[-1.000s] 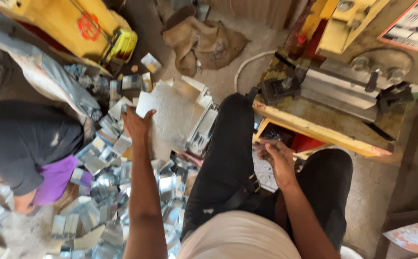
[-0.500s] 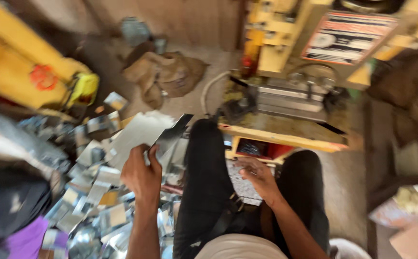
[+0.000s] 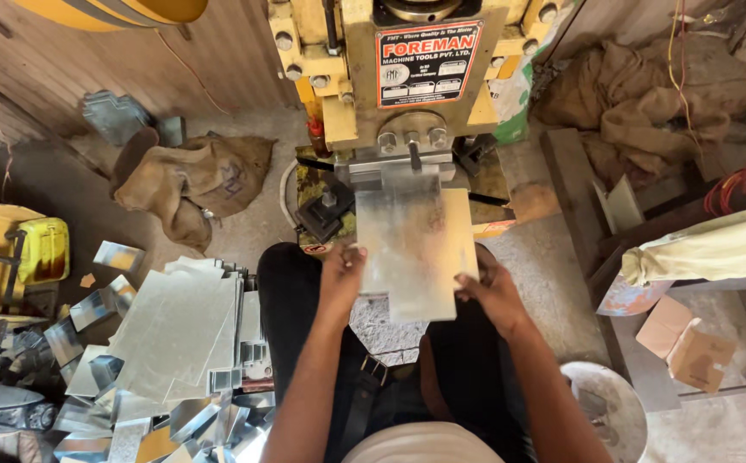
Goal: The person sits on the floor and repeatedly places rectangular metal sheets into a hydraulic press machine. They align the sheets, operate the press to cut or shape them, and then remove the processed pieces, placing them into a growing pile on the floor.
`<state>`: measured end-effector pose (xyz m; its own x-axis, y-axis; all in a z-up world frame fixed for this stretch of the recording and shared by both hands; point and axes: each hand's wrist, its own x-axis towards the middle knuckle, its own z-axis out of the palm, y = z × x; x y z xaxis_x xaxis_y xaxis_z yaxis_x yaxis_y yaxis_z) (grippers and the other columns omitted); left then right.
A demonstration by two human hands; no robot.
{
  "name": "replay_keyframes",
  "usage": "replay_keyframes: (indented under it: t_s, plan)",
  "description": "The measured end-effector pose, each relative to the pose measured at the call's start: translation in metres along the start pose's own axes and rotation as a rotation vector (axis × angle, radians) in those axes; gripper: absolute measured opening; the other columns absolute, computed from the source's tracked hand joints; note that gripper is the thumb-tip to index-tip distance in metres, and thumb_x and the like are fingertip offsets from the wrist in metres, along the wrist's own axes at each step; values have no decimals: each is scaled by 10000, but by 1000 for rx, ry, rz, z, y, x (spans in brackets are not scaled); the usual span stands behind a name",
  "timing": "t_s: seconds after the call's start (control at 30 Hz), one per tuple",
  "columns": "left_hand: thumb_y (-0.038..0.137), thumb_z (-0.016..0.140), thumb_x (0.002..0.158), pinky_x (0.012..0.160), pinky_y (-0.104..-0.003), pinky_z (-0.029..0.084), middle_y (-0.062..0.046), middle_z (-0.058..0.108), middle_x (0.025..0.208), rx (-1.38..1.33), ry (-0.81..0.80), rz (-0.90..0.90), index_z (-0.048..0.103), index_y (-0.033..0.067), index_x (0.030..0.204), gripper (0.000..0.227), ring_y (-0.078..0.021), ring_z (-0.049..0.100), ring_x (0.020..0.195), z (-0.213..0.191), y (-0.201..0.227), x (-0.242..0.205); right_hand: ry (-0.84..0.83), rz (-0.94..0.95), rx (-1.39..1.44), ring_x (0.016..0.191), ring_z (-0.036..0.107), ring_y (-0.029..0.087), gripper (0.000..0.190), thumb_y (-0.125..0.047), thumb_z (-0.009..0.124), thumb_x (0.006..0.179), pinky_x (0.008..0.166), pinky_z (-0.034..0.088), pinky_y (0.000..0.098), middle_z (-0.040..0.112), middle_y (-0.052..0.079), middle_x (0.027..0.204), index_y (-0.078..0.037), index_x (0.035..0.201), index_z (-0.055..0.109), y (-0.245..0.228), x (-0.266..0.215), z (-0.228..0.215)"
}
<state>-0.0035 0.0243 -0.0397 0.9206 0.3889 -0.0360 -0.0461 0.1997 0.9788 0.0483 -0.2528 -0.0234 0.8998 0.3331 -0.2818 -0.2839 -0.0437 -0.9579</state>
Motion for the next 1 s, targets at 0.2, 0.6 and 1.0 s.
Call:
replay_keyframes:
  t_s: [0.2, 0.6, 1.0]
  plan:
    - [215, 583, 1096, 494, -272, 384, -78, 583, 656, 239, -106, -218, 628, -11, 1109, 232, -100, 472, 513, -3, -18, -20, 226, -91, 66, 677, 629, 128, 660, -75, 696, 904, 613, 529, 257, 717, 107, 918, -96, 1498, 410, -19, 21, 2]
    - [303, 469, 1090, 443, -248, 366, -13, 558, 647, -255, -28, -263, 618, 38, 1076, 304, -84, 468, 479, 4, 7, 2, 185, -139, 247, 663, 578, 125, 411, -203, 604, 1017, 607, 487, 266, 684, 62, 894, -37, 1393, 591, -11, 50, 8]
    - [540, 325, 1059, 452, -264, 383, -51, 594, 659, -355, -20, -268, 627, 91, 1158, 549, -116, 490, 490, -8, -18, 10, 139, -161, 495, 794, 650, 194, 568, -574, 404, 1026, 816, 546, 334, 726, 156, 911, -171, 1390, 567, -17, 59, 0]
